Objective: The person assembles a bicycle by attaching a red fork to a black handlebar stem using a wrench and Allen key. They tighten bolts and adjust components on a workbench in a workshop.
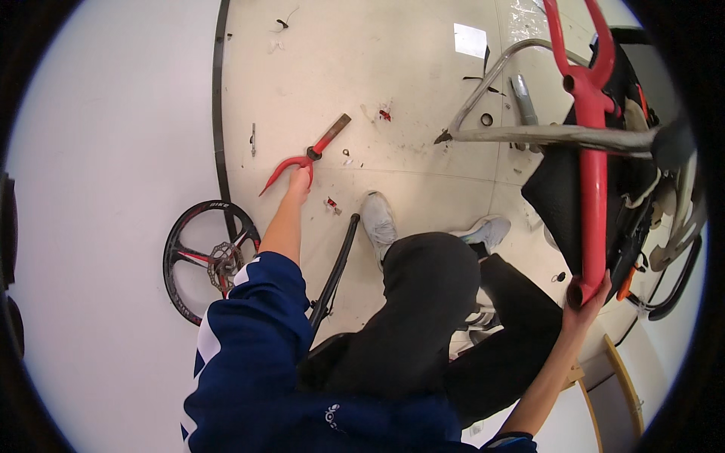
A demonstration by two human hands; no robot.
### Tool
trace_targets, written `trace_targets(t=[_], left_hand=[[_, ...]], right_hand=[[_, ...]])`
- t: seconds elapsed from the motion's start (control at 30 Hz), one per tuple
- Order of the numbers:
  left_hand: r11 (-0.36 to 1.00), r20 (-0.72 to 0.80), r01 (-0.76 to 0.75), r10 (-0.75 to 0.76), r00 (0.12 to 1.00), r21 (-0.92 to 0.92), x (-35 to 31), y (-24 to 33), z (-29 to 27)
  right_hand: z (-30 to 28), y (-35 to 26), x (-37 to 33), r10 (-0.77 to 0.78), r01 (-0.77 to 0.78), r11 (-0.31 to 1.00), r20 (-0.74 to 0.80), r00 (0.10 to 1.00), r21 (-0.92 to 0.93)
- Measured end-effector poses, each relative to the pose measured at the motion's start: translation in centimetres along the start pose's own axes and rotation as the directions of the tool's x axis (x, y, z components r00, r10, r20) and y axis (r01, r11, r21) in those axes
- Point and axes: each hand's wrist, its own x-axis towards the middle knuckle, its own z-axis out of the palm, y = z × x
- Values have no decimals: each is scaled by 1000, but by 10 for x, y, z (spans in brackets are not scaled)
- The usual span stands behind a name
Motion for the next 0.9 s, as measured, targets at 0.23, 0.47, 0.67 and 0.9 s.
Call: trace_targets(t=[0.23,0.47,0.67,0.9], left_hand=[[942,31,-325,323,946,79,-71,10,54],[782,331,-616,607,722,-90,-290,131,126],[603,590,-794,668,453,-74,-449,172,208],[662,502,-748,637,586,33,-478,149,292]], right_hand=[[16,8,-10,-23,26,998,-59,998,59],[51,32,-43,-60,56,993,34,998,107],[27,18,-67,39,-112,975,350,936,192],[19,25,-53,-155,151,985,43,987,84]])
